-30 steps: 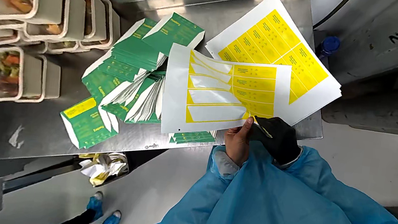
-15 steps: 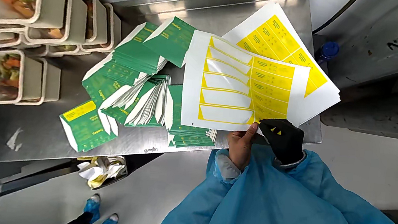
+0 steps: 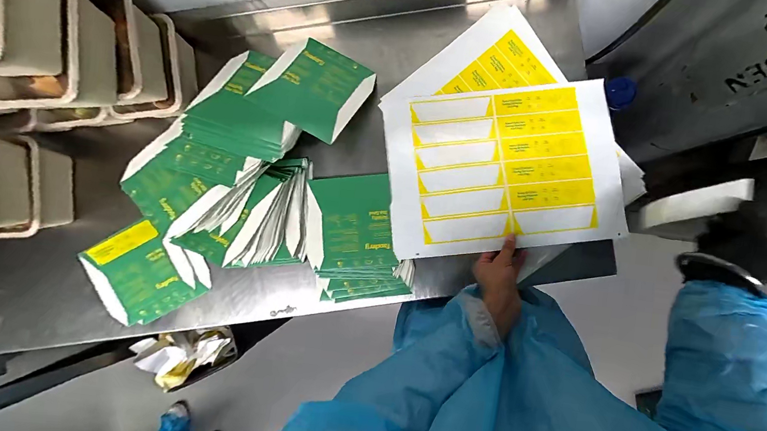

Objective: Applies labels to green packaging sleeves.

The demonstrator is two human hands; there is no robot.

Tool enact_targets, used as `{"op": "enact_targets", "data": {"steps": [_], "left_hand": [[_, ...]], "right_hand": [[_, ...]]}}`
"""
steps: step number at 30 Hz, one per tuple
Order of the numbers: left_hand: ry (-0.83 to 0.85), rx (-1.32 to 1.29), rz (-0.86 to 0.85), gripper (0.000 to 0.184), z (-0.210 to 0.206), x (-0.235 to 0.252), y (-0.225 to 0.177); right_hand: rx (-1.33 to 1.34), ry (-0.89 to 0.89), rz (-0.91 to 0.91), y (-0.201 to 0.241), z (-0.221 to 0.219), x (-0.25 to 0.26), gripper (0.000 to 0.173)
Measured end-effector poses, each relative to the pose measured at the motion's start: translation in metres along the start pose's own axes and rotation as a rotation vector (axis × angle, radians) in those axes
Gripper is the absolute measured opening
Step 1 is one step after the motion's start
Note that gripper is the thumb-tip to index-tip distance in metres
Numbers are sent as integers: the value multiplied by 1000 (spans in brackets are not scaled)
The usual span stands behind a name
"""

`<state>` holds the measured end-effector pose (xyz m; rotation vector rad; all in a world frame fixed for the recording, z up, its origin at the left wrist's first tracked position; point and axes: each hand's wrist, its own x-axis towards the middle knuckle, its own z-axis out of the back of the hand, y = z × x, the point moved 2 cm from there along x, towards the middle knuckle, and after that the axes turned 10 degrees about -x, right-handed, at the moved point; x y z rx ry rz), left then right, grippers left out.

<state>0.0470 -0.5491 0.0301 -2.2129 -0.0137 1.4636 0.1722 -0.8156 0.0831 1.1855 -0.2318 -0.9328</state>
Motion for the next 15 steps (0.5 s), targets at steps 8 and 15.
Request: {"op": "enact_targets", "data": {"steps": [8, 15], "left_hand": [[543, 484, 64, 52, 34, -55, -93], [441, 291, -338, 42, 90, -55, -177]], "right_hand": [[-220, 261, 865, 44, -44, -139, 20], [-585, 647, 1543, -19, -127, -330, 26]]}}
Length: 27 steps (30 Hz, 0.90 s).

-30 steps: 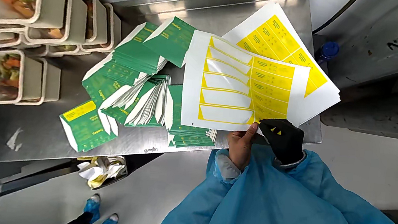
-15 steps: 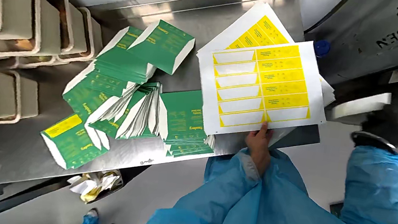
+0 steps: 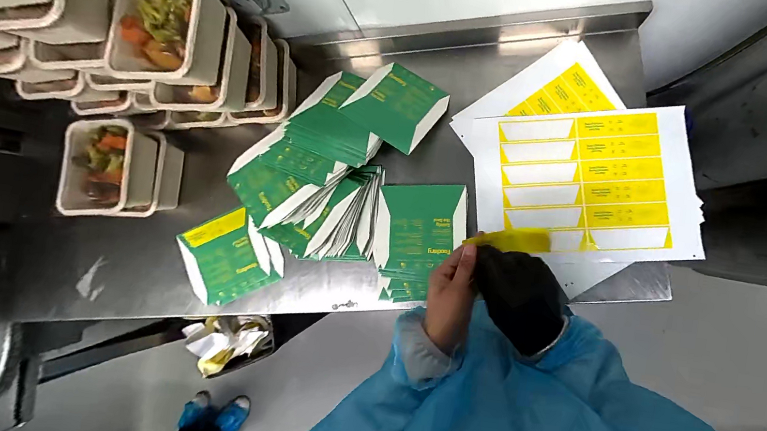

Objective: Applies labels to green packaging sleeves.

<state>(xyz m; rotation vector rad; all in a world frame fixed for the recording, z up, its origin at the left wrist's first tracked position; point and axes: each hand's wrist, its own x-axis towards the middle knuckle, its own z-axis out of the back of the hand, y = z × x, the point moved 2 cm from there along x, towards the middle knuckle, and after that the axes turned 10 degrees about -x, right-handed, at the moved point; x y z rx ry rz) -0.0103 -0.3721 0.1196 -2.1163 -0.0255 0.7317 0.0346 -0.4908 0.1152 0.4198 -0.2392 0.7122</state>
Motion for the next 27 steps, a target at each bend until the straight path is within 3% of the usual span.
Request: {"op": "enact_targets", "data": {"steps": [3, 6, 7, 9, 11, 14, 18, 23, 25, 27], "left_hand": [[-155, -3, -71, 31, 42, -5, -12], [-233, -80, -114, 30, 69, -7, -25], [-246, -108, -123, 30, 75, -7, -28], [-240, -141, -120, 30, 85, -9, -34], [-224, -168, -105, 29, 91, -7, -37], [-214, -197, -73, 30, 99, -4, -44], [-196, -35, -118, 30, 112, 7, -52], [-253, 246, -417, 21, 138, 48, -51], [-286, 335, -478, 25, 141, 67, -49], [-363, 439, -478, 44, 140, 86, -49]], "right_hand": [[236, 146, 69, 22, -11, 6, 34], [207, -1, -180, 15, -1, 14, 35], [157, -15, -279, 13, -1, 18, 43], [156, 125, -470, 12, -8, 25, 58], [246, 247, -635, 13, -20, 32, 48], [270, 230, -686, 22, -30, 37, 24], [286, 169, -671, 33, -35, 43, 21], [325, 204, -736, 29, -47, 64, 23], [319, 227, -771, 23, -61, 75, 26], [302, 286, -814, 11, -80, 89, 29]]}}
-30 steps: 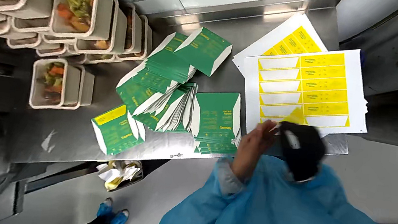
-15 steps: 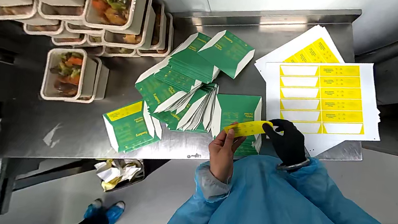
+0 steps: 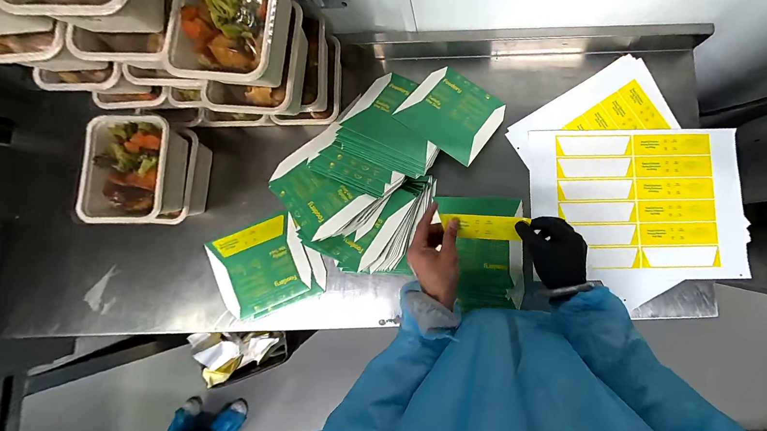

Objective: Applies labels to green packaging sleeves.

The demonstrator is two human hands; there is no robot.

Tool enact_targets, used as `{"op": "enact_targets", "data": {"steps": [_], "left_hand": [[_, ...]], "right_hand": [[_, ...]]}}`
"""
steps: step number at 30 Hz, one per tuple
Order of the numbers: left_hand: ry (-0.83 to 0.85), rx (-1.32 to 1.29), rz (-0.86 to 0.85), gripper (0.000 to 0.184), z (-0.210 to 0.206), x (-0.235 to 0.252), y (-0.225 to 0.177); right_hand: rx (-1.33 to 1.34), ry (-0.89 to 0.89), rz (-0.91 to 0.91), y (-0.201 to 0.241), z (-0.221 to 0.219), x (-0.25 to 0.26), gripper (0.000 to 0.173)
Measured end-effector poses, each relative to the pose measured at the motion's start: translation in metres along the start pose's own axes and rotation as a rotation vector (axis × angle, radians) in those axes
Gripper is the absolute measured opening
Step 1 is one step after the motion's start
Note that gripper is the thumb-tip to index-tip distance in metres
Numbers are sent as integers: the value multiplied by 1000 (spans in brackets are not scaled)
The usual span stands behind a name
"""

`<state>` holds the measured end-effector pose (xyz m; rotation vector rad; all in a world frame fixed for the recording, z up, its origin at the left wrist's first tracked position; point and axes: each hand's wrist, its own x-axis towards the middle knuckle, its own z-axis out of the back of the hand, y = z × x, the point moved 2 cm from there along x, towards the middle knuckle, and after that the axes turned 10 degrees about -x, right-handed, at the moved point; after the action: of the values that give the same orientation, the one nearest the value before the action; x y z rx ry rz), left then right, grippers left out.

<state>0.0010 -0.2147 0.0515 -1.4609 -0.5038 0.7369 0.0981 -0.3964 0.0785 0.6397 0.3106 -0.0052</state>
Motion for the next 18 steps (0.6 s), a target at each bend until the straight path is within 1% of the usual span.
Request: {"op": "enact_targets", "data": {"steps": [1, 2, 5, 7, 9, 11, 15, 17, 18], "left_hand": [[-23, 68, 0, 53, -4, 8, 5], [-40, 143, -13, 57, -9, 15, 12], [-89, 297, -33, 53, -20, 29, 39], [-107, 339, -10, 52, -23, 32, 53], [-130, 354, -17, 50, -25, 32, 62], [-153, 367, -27, 48, -26, 33, 66], [-277, 393, -51, 45, -36, 40, 68], [-301, 395, -30, 48, -38, 40, 66], [-301, 392, 2, 49, -39, 38, 64]], "right_hand": [[-21, 13, -14, -2, -7, 14, 29], [-48, 33, -19, -4, -15, 26, 29], [-138, 36, 38, -13, -43, 55, 28], [-174, 8, 84, -19, -58, 64, 28], [-174, 2, 74, -23, -65, 67, 28], [-160, -6, 68, -26, -70, 69, 28], [-167, -34, 68, -24, -72, 68, 26], [-178, -54, 45, -22, -73, 68, 27], [-186, -58, 4, -19, -71, 70, 31]]}}
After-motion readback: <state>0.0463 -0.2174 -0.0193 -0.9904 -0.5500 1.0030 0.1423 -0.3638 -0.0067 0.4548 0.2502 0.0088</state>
